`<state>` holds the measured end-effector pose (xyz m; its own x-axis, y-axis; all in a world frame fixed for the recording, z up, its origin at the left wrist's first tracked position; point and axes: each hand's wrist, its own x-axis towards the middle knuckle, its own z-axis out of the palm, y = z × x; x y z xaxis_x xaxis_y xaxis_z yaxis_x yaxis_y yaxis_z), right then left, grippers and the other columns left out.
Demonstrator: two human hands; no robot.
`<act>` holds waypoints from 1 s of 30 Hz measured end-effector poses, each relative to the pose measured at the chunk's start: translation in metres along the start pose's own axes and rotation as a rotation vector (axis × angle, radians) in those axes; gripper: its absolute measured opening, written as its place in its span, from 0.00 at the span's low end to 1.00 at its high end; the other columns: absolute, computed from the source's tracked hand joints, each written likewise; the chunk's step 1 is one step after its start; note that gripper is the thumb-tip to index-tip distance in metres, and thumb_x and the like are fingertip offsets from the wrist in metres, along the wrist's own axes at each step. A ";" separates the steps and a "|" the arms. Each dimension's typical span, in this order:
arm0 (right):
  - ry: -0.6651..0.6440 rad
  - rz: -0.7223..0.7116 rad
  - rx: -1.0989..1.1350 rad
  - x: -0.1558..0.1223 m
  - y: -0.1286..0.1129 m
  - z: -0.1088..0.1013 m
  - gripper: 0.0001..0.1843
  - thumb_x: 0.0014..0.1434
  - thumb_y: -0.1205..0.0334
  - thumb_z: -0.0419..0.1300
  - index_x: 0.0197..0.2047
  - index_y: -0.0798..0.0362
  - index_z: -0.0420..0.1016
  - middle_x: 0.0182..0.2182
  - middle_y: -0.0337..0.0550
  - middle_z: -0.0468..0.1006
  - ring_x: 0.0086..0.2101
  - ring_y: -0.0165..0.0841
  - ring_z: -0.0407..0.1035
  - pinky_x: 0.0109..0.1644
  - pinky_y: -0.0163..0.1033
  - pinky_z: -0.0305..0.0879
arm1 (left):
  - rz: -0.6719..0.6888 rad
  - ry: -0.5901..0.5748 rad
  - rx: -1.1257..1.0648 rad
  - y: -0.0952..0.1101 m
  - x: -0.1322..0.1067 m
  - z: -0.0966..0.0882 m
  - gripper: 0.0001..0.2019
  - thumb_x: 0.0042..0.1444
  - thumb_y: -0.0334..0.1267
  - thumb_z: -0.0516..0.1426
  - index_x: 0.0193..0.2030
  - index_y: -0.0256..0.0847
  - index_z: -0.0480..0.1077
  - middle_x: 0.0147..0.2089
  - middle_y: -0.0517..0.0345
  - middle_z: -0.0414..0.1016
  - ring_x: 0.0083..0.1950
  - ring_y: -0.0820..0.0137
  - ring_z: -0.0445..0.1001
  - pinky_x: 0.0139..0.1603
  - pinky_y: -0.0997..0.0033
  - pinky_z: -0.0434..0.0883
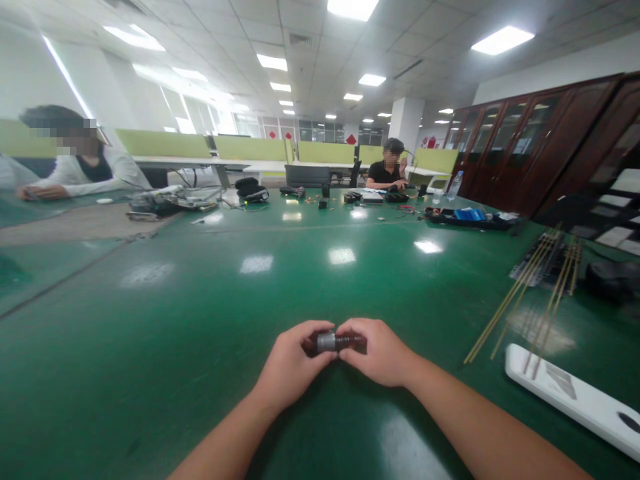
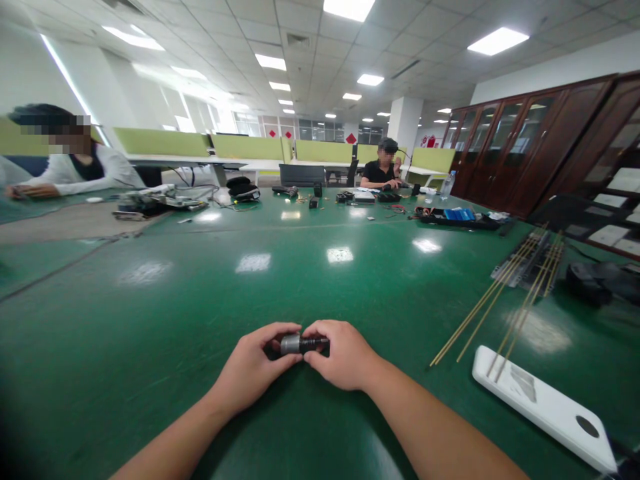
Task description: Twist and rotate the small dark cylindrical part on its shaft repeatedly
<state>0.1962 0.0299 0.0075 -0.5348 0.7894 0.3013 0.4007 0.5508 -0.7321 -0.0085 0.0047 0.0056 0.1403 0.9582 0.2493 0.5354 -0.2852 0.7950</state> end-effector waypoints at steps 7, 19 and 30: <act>0.038 -0.025 -0.041 0.002 0.000 0.000 0.07 0.56 0.64 0.64 0.40 0.51 0.80 0.34 0.40 0.80 0.35 0.31 0.72 0.40 0.35 0.63 | -0.014 -0.010 -0.008 0.004 0.001 0.000 0.13 0.48 0.35 0.65 0.42 0.48 0.77 0.42 0.63 0.79 0.42 0.67 0.75 0.45 0.70 0.69; 0.026 -0.059 -0.101 0.004 0.004 -0.001 0.05 0.57 0.64 0.64 0.37 0.51 0.82 0.30 0.39 0.78 0.31 0.29 0.70 0.36 0.34 0.60 | 0.032 0.006 0.047 0.004 -0.003 0.001 0.13 0.48 0.34 0.66 0.42 0.50 0.79 0.41 0.65 0.80 0.43 0.67 0.77 0.48 0.71 0.70; 0.011 -0.082 -0.128 0.003 0.008 -0.003 0.06 0.58 0.64 0.63 0.38 0.51 0.82 0.31 0.40 0.79 0.33 0.31 0.71 0.38 0.35 0.62 | 0.011 0.009 0.056 0.003 -0.001 0.001 0.15 0.46 0.33 0.67 0.42 0.50 0.79 0.42 0.65 0.80 0.45 0.65 0.77 0.50 0.70 0.71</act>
<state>0.1997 0.0373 0.0046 -0.5616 0.7427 0.3647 0.4477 0.6434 -0.6210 -0.0068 0.0028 0.0071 0.1391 0.9546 0.2632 0.5800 -0.2940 0.7597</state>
